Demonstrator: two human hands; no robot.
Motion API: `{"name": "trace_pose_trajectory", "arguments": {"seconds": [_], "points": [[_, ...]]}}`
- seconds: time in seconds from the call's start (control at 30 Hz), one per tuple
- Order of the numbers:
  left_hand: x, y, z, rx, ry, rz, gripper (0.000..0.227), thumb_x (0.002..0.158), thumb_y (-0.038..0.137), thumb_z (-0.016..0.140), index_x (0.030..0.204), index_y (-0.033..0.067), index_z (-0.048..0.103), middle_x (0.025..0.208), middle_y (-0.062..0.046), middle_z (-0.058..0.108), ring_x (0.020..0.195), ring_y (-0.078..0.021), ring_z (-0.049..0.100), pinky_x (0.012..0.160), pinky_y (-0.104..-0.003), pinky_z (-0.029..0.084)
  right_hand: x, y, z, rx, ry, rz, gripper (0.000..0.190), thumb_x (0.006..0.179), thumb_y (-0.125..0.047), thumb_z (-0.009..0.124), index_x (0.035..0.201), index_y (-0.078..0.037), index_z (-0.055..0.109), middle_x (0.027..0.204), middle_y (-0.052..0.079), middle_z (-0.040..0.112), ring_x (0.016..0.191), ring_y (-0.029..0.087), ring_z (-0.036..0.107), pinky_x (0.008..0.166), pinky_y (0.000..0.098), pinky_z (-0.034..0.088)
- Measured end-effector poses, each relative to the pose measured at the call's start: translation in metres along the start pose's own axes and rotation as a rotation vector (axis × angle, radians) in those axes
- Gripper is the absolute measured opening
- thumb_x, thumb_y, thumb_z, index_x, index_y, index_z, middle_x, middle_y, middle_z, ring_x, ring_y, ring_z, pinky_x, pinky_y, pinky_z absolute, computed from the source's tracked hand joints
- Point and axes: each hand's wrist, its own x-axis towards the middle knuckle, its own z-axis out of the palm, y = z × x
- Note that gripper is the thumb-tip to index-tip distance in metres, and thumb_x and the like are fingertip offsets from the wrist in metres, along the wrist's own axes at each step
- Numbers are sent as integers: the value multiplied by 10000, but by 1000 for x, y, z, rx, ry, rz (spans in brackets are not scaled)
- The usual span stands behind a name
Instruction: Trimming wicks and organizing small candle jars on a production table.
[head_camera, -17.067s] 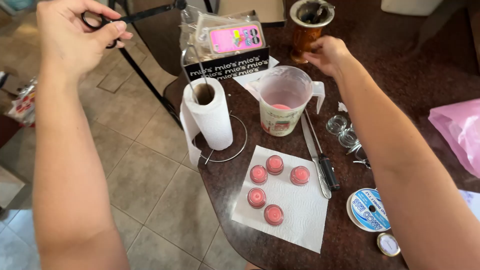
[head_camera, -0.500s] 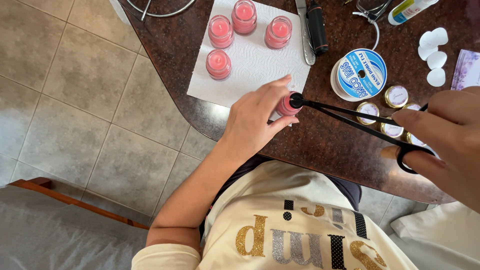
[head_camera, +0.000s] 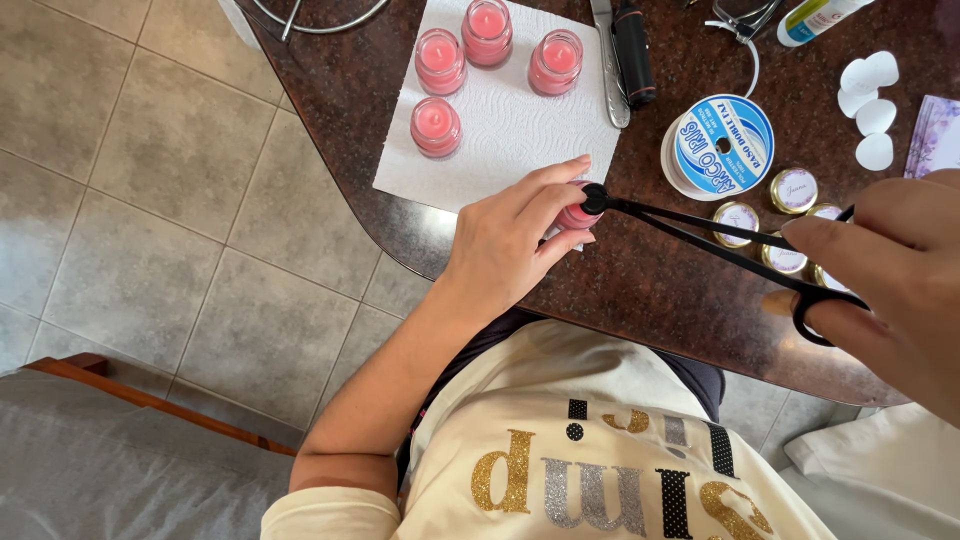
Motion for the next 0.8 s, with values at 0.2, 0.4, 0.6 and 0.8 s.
{"name": "trace_pose_trajectory", "arguments": {"seconds": [0.2, 0.4, 0.6, 0.8], "points": [[1, 1, -1, 0, 0, 15, 363, 910, 157, 915, 1131, 102, 632, 1387, -6, 647, 1144, -135, 730, 816, -293, 605, -3, 0, 1, -21, -4, -5, 592, 769, -563, 743, 1253, -227, 687, 789, 12, 601, 735, 276, 646, 740, 402, 537], [0, 3, -2, 6, -15, -8, 327, 937, 157, 887, 1153, 132, 642, 1415, 22, 628, 1150, -113, 730, 770, -289, 607, -6, 3, 6, -26, -14, -17, 533, 782, -488, 754, 1236, -219, 675, 825, 16, 598, 751, 288, 647, 752, 406, 538], [-1, 2, -1, 35, -69, -84, 476, 923, 223, 894, 1253, 188, 552, 1448, 49, 615, 1165, -110, 729, 625, -306, 579, -1, 3, 8, 102, 100, -80, 384, 870, -338, 808, 1150, -88, 728, 731, 77, 595, 641, 295, 633, 646, 391, 527], [-1, 2, 0, 7, -99, -124, 546, 915, 265, 882, 1318, 180, 523, 1470, 41, 607, 1280, -91, 664, 776, -285, 602, -4, 17, 15, 231, 60, -17, 379, 835, -307, 802, 1149, -108, 726, 751, 107, 627, 636, 309, 646, 634, 410, 518]]}}
